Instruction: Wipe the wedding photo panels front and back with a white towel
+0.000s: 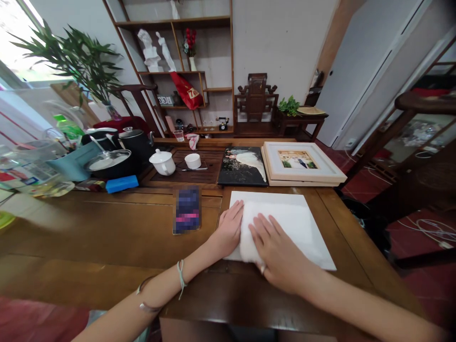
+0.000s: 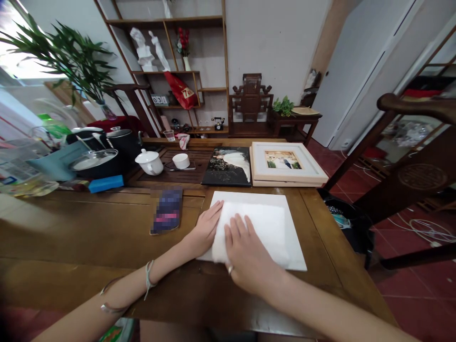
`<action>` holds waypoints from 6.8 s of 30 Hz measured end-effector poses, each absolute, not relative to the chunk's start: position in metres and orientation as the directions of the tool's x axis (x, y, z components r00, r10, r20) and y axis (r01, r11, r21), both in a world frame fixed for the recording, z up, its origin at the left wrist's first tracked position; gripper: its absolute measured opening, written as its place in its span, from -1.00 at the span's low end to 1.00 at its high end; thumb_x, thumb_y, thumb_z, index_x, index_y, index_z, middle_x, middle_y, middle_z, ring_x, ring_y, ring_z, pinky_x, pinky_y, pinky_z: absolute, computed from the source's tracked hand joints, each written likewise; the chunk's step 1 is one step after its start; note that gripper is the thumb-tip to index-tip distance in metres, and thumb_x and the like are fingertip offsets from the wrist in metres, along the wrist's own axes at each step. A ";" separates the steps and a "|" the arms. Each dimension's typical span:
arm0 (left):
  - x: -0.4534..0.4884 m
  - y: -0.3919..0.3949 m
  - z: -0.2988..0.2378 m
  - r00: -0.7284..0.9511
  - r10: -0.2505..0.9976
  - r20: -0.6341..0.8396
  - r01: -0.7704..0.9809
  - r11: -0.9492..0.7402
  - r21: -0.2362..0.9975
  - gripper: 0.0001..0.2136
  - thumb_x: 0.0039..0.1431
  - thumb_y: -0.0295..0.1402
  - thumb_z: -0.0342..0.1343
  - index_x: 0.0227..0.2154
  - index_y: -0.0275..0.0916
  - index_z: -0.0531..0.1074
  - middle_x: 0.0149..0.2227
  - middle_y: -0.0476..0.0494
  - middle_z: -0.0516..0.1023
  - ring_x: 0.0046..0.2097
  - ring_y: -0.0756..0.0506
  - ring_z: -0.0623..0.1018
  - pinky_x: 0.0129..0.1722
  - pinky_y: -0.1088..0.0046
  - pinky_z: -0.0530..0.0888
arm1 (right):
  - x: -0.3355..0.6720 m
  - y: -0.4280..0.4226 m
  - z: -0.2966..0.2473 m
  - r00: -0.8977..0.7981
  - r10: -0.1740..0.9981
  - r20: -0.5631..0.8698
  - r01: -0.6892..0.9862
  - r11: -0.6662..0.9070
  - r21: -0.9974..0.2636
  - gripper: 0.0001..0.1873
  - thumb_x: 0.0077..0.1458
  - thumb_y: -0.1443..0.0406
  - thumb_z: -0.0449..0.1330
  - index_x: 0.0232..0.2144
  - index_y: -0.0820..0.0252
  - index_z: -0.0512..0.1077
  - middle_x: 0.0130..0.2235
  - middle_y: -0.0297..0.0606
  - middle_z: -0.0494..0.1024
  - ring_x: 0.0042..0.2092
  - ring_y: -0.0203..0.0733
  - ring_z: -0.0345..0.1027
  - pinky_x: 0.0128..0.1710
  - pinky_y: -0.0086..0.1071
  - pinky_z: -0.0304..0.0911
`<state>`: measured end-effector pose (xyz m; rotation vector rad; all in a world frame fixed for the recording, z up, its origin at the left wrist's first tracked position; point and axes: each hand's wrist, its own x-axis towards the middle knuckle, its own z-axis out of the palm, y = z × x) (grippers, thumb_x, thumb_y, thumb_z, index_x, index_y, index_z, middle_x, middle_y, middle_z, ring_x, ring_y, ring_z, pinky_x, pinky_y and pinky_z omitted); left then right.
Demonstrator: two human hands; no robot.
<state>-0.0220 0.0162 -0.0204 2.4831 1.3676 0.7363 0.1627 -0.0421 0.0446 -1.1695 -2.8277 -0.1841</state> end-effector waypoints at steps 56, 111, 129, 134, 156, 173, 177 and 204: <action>-0.020 0.016 -0.018 0.420 0.860 0.291 0.754 -0.509 0.416 -0.57 0.33 -0.42 -0.26 0.22 -0.30 0.17 0.29 -0.32 0.18 0.34 -0.17 0.12 0.25 0.13 0.17 | 0.269 -0.100 0.041 -0.685 0.711 0.159 0.725 0.686 0.061 -0.04 -0.24 0.44 0.09 0.30 0.23 0.04 0.29 -0.06 0.15 0.32 0.14 -0.09 0.18 0.09 0.14; -0.022 0.016 -0.019 0.454 0.837 0.306 0.744 -0.544 0.388 -0.56 0.34 -0.43 -0.28 0.24 -0.31 0.13 0.30 -0.34 0.16 0.34 -0.17 0.11 0.23 0.15 0.17 | 0.286 -0.004 0.041 -0.523 0.850 0.053 0.778 0.502 -0.377 -0.41 0.17 0.18 0.06 0.25 0.06 0.18 0.29 -0.23 0.17 0.33 0.06 -0.10 0.28 0.13 -0.13; -0.020 0.016 -0.018 0.451 0.847 0.284 0.767 -0.530 0.362 -0.57 0.32 -0.44 -0.27 0.21 -0.37 0.16 0.29 -0.37 0.17 0.34 -0.20 0.12 0.22 0.14 0.18 | 0.257 0.036 0.056 -0.278 0.960 0.042 0.797 0.255 -0.547 -0.49 0.20 0.04 0.02 0.08 0.17 0.41 0.16 -0.11 0.40 0.19 0.20 0.20 0.16 0.09 0.10; -0.019 0.016 -0.017 0.444 0.854 0.272 0.770 -0.519 0.372 -0.56 0.31 -0.46 -0.26 0.22 -0.36 0.15 0.29 -0.37 0.17 0.34 -0.21 0.13 0.21 0.12 0.19 | 0.214 0.048 0.058 -0.516 0.845 0.140 0.741 0.523 -0.421 -0.61 0.20 0.18 0.05 -0.02 0.21 0.47 0.13 -0.07 0.43 0.19 0.08 0.22 0.21 0.01 0.01; -0.022 0.017 -0.023 0.463 0.826 0.320 0.753 -0.557 0.350 -0.56 0.31 -0.43 -0.25 0.23 -0.37 0.14 0.28 -0.39 0.19 0.34 -0.20 0.12 0.21 0.13 0.20 | 0.186 -0.043 0.051 -0.763 0.623 0.169 0.590 0.780 -0.211 -0.42 0.02 0.30 0.14 0.10 0.45 0.35 0.16 0.16 0.35 0.18 0.16 0.22 0.18 0.00 0.15; -0.021 0.017 -0.022 0.456 0.833 0.313 0.745 -0.550 0.378 -0.56 0.30 -0.43 -0.25 0.21 -0.37 0.17 0.29 -0.38 0.18 0.33 -0.21 0.13 0.22 0.12 0.18 | 0.185 -0.042 0.046 -0.800 0.590 0.113 0.580 0.807 -0.111 -0.28 0.03 0.26 0.12 0.20 0.59 0.18 0.24 0.23 0.20 0.30 0.21 -0.05 0.30 0.06 -0.17; -0.023 0.018 -0.022 0.469 0.835 0.286 0.746 -0.548 0.377 -0.53 0.26 -0.45 -0.20 0.24 -0.35 0.13 0.30 -0.36 0.14 0.34 -0.22 0.11 0.23 0.11 0.17 | 0.191 -0.071 0.052 -0.838 0.537 0.091 0.514 0.835 -0.195 -0.25 0.03 0.22 0.13 0.23 0.49 0.15 0.27 0.13 0.17 0.30 0.17 -0.02 0.30 0.01 -0.14; -0.018 0.016 -0.013 0.427 0.859 0.281 0.750 -0.511 0.420 -0.57 0.28 -0.45 -0.24 0.19 -0.34 0.20 0.23 -0.36 0.27 0.29 -0.22 0.20 0.20 0.13 0.19 | 0.149 0.087 0.067 -0.576 0.813 0.083 0.618 0.500 -0.607 -0.62 0.20 0.10 0.01 -0.48 0.20 0.44 -0.37 -0.22 0.58 -0.36 -0.14 0.38 -0.36 -0.36 0.18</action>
